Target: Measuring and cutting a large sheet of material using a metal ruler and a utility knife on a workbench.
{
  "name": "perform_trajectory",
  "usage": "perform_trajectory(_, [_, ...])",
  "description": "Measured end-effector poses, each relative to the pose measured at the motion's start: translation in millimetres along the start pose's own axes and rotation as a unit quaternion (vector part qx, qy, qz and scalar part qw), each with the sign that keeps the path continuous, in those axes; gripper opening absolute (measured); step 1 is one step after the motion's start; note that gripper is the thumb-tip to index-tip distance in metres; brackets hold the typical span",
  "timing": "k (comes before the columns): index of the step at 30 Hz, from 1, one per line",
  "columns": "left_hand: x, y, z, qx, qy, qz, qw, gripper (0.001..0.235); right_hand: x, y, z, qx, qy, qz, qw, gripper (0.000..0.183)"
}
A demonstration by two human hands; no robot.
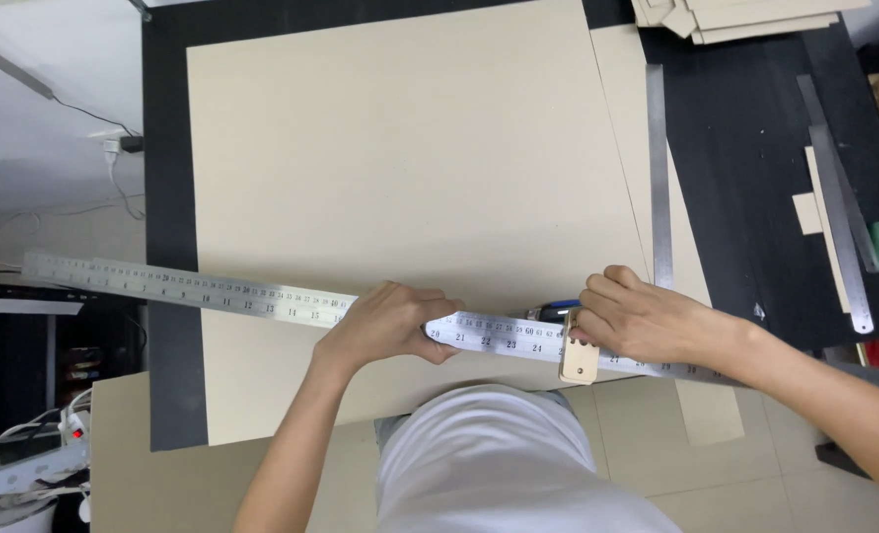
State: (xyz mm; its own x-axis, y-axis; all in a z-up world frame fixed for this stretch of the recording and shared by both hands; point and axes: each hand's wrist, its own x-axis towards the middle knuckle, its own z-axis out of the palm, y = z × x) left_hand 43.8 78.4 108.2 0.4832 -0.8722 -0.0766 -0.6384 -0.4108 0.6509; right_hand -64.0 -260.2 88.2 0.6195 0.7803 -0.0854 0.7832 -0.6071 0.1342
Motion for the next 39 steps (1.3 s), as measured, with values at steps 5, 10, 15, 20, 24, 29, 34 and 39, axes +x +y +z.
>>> perform_trajectory(5, [-3,2,5,-0.002,0.022,0.014,1.000,0.037,4,-8,-15,-0.004,0.039,0.011,0.999,0.037])
perform_trajectory(10, [-4,11,11,0.014,0.041,-0.017,0.999,0.040,6,-21,-11,-0.049,0.053,0.212,0.975,0.035])
perform_trajectory(15, [-8,26,-5,0.011,0.020,-0.036,0.999,0.041,-5,-16,0,0.019,0.062,0.140,0.988,0.029])
perform_trajectory(20, [-10,22,-13,-0.014,-0.036,-0.036,0.999,0.035,-6,-20,-5,0.063,0.058,0.024,0.996,0.029])
perform_trajectory(24, [-8,24,-19,-0.027,-0.080,-0.020,0.996,0.033,-2,-23,-17,0.094,0.095,-0.070,0.988,0.026])
perform_trajectory(29, [-2,23,-17,-0.014,-0.064,-0.048,0.997,0.031,-5,-30,7,0.093,0.093,0.093,0.987,0.032])
perform_trajectory(34, [-1,32,-13,0.004,-0.022,-0.065,0.998,0.026,3,-22,7,0.072,0.069,0.253,0.962,0.029])
perform_trajectory(39, [-7,25,-14,-0.024,-0.035,-0.060,0.997,0.030,-3,-10,6,0.083,0.107,0.066,0.989,0.031])
